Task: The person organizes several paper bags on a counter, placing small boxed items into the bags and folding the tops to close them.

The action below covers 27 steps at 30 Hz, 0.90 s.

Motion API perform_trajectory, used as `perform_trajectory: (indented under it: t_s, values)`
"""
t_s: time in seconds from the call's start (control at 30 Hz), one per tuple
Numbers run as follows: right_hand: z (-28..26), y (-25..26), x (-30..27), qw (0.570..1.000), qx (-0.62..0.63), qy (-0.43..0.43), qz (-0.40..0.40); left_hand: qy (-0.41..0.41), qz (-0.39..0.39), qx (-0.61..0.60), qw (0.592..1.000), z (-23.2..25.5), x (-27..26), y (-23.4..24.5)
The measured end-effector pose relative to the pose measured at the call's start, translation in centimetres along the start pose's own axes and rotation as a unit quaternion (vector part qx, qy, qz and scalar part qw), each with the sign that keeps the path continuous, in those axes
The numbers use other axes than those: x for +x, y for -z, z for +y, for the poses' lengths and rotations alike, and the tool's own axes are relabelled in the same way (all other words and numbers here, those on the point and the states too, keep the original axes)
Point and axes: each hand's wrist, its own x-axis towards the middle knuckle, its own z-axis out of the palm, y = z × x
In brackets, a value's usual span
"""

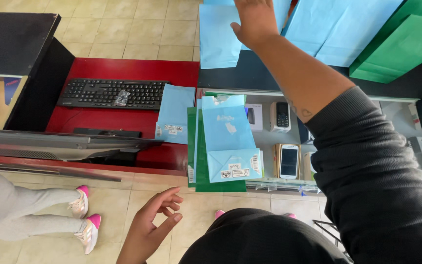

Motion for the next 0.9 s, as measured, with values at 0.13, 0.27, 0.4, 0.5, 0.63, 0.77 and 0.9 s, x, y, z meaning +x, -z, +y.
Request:
perform_trajectory:
  t_s: [0.13,0.27,0.4,0.5,0.63,0.77,0.9]
  values:
    - [2.5,0.3,-4.9,0.994,0.077,0.070,0.021,-0.042,0.002,-0.009,0.999,-1.7,-1.0,-1.0]
    - [9.8,2.9,-11.5,0.993,0.038,0.105,0.042,-0.072,-0.002,-0.007,0.997,-0.6,-2.3,-3.1]
    - [13.1,9.5,-22.1,0.992,0.020,0.080,0.091,-0.112,-0.050,-0.035,0.992,2.3,-2.7,-6.7]
    - [12.0,11.4,-32.6,0.990,-0.039,0.092,0.097,-0.188,-0.145,-0.055,0.970,5.1,-2.3,-10.9]
    - [10.1,11.9,-44.5,0.997,0.050,0.004,-0.057,-0.200,-0.292,0.008,0.935,8.1,0.4,-17.8]
    - [9.9,10.2,-52.0,0.986,0.117,-0.050,-0.110,-0.293,-0.285,0.018,0.912,11.4,3.4,-25.3]
    - [9.3,12.9,-52.8,0.901,0.307,-0.237,-0.193,-0.386,-0.158,0.127,0.900,11.2,9.9,-33.9]
